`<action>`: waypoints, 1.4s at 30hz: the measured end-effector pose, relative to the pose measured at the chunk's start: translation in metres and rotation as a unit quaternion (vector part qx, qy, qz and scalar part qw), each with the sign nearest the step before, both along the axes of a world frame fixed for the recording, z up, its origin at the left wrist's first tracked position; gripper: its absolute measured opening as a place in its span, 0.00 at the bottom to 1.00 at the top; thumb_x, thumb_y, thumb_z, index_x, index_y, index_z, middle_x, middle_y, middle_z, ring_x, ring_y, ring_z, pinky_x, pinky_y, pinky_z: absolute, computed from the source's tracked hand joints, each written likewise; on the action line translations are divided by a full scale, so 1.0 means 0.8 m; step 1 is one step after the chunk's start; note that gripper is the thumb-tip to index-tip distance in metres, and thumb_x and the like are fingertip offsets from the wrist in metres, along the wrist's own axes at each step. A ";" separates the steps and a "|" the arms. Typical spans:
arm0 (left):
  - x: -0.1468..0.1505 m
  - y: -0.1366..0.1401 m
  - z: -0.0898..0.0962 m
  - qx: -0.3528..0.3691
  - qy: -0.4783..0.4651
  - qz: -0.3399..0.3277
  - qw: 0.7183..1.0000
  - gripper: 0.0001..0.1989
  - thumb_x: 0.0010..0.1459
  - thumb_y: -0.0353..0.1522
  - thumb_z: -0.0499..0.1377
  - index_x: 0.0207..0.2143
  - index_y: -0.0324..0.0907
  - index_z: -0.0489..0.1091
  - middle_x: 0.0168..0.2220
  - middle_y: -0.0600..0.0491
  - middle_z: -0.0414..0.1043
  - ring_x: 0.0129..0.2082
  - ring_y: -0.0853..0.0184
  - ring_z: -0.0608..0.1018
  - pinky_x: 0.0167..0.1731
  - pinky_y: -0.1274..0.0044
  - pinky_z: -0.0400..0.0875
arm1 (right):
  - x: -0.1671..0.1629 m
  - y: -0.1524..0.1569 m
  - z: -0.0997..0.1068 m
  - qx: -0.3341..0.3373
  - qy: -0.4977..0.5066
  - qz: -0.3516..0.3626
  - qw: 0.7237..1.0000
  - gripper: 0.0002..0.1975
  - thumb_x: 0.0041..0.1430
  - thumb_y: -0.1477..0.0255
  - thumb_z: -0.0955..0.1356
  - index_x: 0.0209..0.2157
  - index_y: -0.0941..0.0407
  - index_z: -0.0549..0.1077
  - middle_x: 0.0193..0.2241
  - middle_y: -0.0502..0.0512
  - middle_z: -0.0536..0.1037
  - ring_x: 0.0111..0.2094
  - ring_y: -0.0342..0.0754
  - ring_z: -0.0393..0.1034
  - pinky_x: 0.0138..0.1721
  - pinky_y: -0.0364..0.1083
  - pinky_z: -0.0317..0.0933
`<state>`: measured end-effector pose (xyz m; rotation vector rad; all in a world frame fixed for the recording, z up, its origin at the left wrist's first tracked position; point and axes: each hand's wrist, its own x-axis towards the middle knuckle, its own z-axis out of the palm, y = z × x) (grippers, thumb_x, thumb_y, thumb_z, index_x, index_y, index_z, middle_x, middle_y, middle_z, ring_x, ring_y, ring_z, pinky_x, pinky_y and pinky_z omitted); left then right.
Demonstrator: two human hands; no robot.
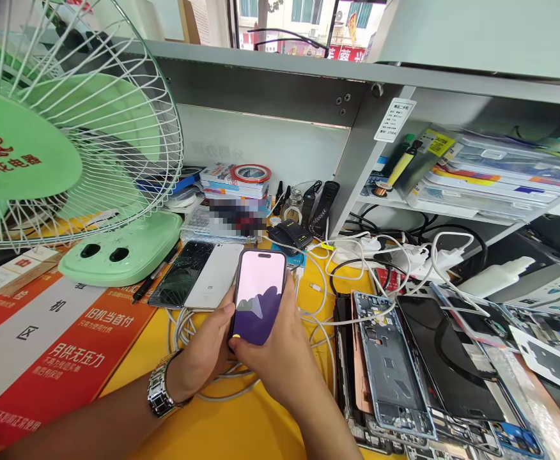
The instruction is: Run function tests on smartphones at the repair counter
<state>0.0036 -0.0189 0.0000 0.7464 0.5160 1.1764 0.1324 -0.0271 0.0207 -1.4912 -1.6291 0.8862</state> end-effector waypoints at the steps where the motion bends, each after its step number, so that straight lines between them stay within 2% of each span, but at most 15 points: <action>1: 0.000 0.000 0.000 -0.006 -0.003 -0.001 1.000 0.22 0.65 0.39 0.52 0.60 0.47 0.65 0.61 0.52 0.67 0.63 0.58 0.64 0.63 0.68 0.57 | 0.000 0.000 -0.003 0.003 -0.008 -0.005 1.000 0.59 0.43 0.73 0.75 0.69 0.52 0.37 0.59 0.63 0.63 0.55 0.59 0.66 0.53 0.57 0.64; 5: 0.001 0.000 0.003 0.000 0.001 0.000 1.000 0.21 0.64 0.39 0.53 0.59 0.47 0.66 0.61 0.52 0.67 0.62 0.59 0.65 0.63 0.69 0.55 | 0.001 0.000 -0.008 0.004 -0.021 -0.006 1.000 0.60 0.43 0.72 0.75 0.69 0.53 0.36 0.57 0.64 0.66 0.53 0.60 0.68 0.51 0.57 0.65; 8: 0.000 0.000 0.004 0.010 0.015 0.004 1.000 0.21 0.66 0.38 0.52 0.59 0.46 0.66 0.61 0.52 0.67 0.61 0.59 0.66 0.61 0.70 0.60 | 0.001 -0.001 -0.001 -0.002 -0.028 0.004 1.000 0.58 0.43 0.71 0.75 0.69 0.54 0.37 0.57 0.65 0.66 0.52 0.59 0.69 0.49 0.56 0.66; 9: 0.000 -0.001 0.004 0.012 0.024 0.008 1.000 0.21 0.66 0.39 0.51 0.59 0.46 0.65 0.61 0.52 0.67 0.59 0.59 0.67 0.57 0.71 0.64 | 0.000 -0.001 0.002 -0.006 -0.027 0.000 1.000 0.56 0.44 0.71 0.74 0.68 0.54 0.39 0.56 0.65 0.66 0.51 0.58 0.70 0.49 0.55 0.66; 11: -0.002 -0.002 0.001 0.008 0.053 -0.001 0.999 0.23 0.66 0.40 0.50 0.61 0.48 0.63 0.60 0.50 0.66 0.53 0.58 0.73 0.43 0.73 0.75 | -0.003 0.000 0.006 -0.016 -0.018 -0.027 0.999 0.50 0.46 0.69 0.73 0.66 0.55 0.45 0.53 0.64 0.69 0.47 0.57 0.71 0.45 0.53 0.68; 13: -0.003 -0.005 -0.001 -0.008 0.081 -0.037 0.996 0.25 0.66 0.43 0.49 0.63 0.51 0.59 0.58 0.48 0.67 0.41 0.61 0.77 0.26 0.77 0.75 | -0.005 0.000 0.007 -0.016 -0.005 -0.069 0.997 0.42 0.48 0.67 0.72 0.62 0.56 0.52 0.48 0.63 0.72 0.42 0.56 0.72 0.41 0.52 0.68; 15: -0.003 -0.009 -0.003 -0.020 0.101 -0.080 0.991 0.26 0.66 0.45 0.48 0.64 0.52 0.57 0.56 0.46 0.69 0.33 0.64 0.77 0.19 0.78 0.72 | -0.004 0.001 0.007 0.002 0.008 -0.118 0.993 0.35 0.49 0.65 0.72 0.57 0.56 0.58 0.44 0.61 0.74 0.39 0.55 0.73 0.38 0.51 0.67; 20: -0.002 -0.016 0.001 0.017 0.128 -0.115 0.985 0.26 0.66 0.45 0.48 0.65 0.53 0.58 0.53 0.44 0.69 0.38 0.60 0.77 0.21 0.79 0.73 | 0.000 0.003 0.013 0.037 0.039 -0.215 0.975 0.22 0.49 0.62 0.73 0.43 0.54 0.65 0.36 0.56 0.75 0.35 0.53 0.72 0.33 0.48 0.65; 23: -0.002 -0.018 0.004 0.035 0.135 -0.125 0.982 0.26 0.66 0.45 0.48 0.65 0.53 0.59 0.53 0.43 0.70 0.41 0.58 0.76 0.21 0.79 0.72 | 0.000 0.003 0.017 0.032 0.053 -0.257 0.965 0.19 0.50 0.59 0.72 0.39 0.54 0.67 0.33 0.55 0.77 0.33 0.53 0.72 0.33 0.49 0.64; 26: -0.003 -0.018 0.004 0.040 0.138 -0.135 0.980 0.26 0.66 0.45 0.47 0.64 0.53 0.59 0.53 0.44 0.69 0.41 0.58 0.76 0.22 0.78 0.72 | 0.001 0.003 0.018 0.033 0.058 -0.265 0.962 0.18 0.50 0.58 0.71 0.38 0.54 0.68 0.33 0.56 0.78 0.33 0.54 0.73 0.34 0.49 0.64; 29: -0.003 -0.018 0.003 0.036 0.139 -0.135 0.980 0.26 0.66 0.46 0.48 0.64 0.53 0.60 0.52 0.43 0.70 0.41 0.57 0.76 0.22 0.78 0.72 | 0.003 0.003 0.018 0.040 0.064 -0.251 0.965 0.17 0.51 0.59 0.72 0.38 0.55 0.69 0.33 0.56 0.78 0.34 0.54 0.74 0.33 0.49 0.65; 33: -0.004 -0.017 0.001 0.019 0.141 -0.122 0.982 0.27 0.65 0.47 0.49 0.64 0.52 0.60 0.51 0.43 0.71 0.37 0.59 0.77 0.20 0.78 0.72 | 0.008 0.004 0.018 0.035 0.073 -0.195 0.977 0.19 0.53 0.60 0.72 0.43 0.55 0.68 0.37 0.57 0.78 0.36 0.53 0.74 0.37 0.50 0.67; 36: -0.004 -0.014 -0.001 -0.007 0.128 -0.114 0.985 0.27 0.66 0.47 0.47 0.64 0.53 0.58 0.50 0.43 0.72 0.33 0.62 0.77 0.19 0.78 0.73 | 0.010 0.004 0.018 0.024 0.060 -0.171 0.983 0.22 0.51 0.62 0.72 0.45 0.55 0.65 0.39 0.57 0.77 0.37 0.53 0.73 0.37 0.50 0.67; 42: -0.002 -0.006 0.002 -0.030 0.084 -0.118 0.989 0.29 0.65 0.49 0.47 0.64 0.49 0.57 0.44 0.44 0.75 0.31 0.63 0.78 0.17 0.79 0.74 | 0.011 0.002 0.020 0.014 0.030 -0.113 0.993 0.27 0.47 0.68 0.73 0.49 0.53 0.63 0.40 0.56 0.76 0.37 0.53 0.74 0.35 0.49 0.69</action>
